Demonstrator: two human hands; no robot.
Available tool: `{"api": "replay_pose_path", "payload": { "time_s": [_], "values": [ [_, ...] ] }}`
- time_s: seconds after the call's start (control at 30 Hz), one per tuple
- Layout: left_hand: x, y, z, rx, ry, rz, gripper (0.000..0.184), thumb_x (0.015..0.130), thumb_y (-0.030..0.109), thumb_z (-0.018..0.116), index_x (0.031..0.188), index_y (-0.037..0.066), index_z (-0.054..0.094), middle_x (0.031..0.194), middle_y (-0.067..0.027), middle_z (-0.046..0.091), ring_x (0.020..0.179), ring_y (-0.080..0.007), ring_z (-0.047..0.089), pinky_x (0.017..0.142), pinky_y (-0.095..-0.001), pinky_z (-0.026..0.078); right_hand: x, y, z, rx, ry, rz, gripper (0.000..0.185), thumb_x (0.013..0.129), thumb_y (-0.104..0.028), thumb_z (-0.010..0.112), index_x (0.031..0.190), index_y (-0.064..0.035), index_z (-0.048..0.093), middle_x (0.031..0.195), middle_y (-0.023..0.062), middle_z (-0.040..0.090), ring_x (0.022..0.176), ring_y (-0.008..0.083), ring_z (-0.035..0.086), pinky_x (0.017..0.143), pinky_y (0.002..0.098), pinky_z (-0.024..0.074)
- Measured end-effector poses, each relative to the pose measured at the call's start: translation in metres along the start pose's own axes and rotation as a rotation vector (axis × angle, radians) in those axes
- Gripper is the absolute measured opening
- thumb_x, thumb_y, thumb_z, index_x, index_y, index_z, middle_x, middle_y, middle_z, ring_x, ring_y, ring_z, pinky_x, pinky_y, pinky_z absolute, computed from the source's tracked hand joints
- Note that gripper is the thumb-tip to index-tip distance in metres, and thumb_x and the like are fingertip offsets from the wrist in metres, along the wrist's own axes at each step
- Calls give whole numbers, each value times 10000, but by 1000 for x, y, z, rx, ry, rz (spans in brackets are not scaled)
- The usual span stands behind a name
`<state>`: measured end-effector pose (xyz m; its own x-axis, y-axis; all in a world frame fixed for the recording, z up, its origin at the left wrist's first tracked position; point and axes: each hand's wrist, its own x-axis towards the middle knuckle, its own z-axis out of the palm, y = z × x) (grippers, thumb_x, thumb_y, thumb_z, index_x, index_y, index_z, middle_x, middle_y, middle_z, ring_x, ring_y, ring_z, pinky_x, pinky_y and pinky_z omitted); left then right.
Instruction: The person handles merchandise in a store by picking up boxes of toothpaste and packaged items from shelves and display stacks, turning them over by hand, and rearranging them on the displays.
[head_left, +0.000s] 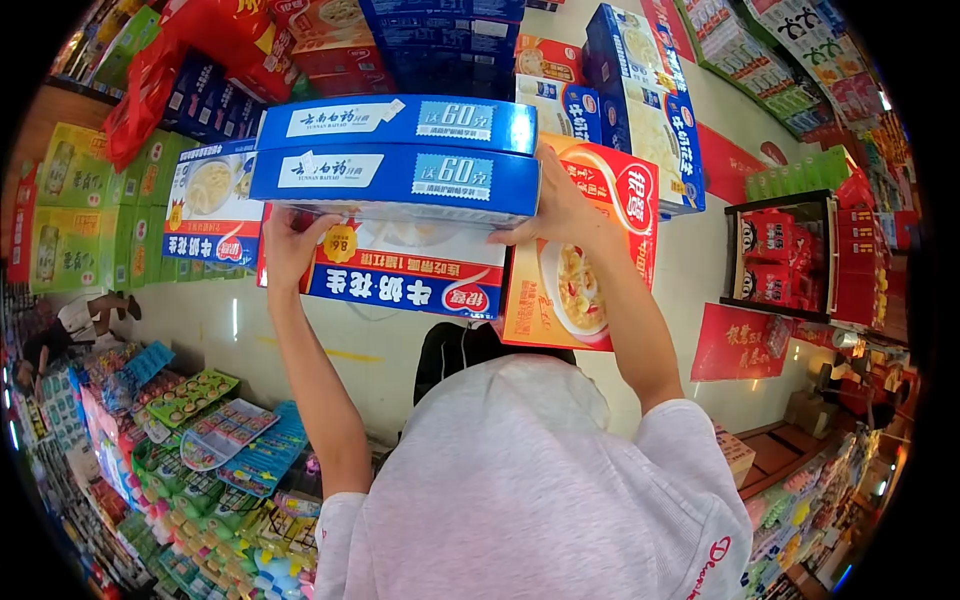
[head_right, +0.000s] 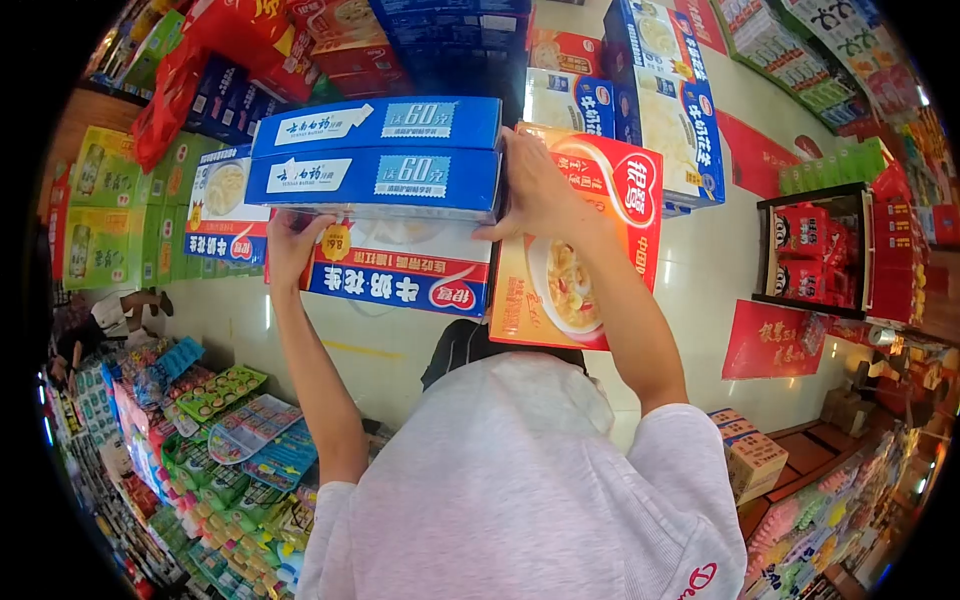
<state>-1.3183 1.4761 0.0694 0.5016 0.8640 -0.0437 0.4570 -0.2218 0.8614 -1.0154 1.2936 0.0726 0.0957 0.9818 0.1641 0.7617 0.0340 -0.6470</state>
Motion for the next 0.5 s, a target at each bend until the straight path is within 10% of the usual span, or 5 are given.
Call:
{"api": "replay_pose_path", "payload": {
  "time_s": [0.4, 0.5],
  "values": [
    [10, -20, -11, 28, 9, -12, 336, 716, 68, 762, 986, -55, 605, 824, -95, 662, 714, -123, 596, 669, -239, 481, -2, -7, 9, -64, 10, 127, 1193, 518, -453, 833, 1379, 77, 201, 1349, 283, 342, 1289, 383, 327, 1102, 374, 252],
    [13, -30, -13, -57, 108, 66, 669, 758, 106, 714, 1312, -31, 365, 1253, -177, 485, 1088, -216, 507, 831, -293, 466, -26, -37, -1, 209, 154, 325, 1120, 585, -461, 808, 1408, 15, 217, 1416, 247, 304, 1326, 359, 304, 1123, 441, 196]
  ]
}}
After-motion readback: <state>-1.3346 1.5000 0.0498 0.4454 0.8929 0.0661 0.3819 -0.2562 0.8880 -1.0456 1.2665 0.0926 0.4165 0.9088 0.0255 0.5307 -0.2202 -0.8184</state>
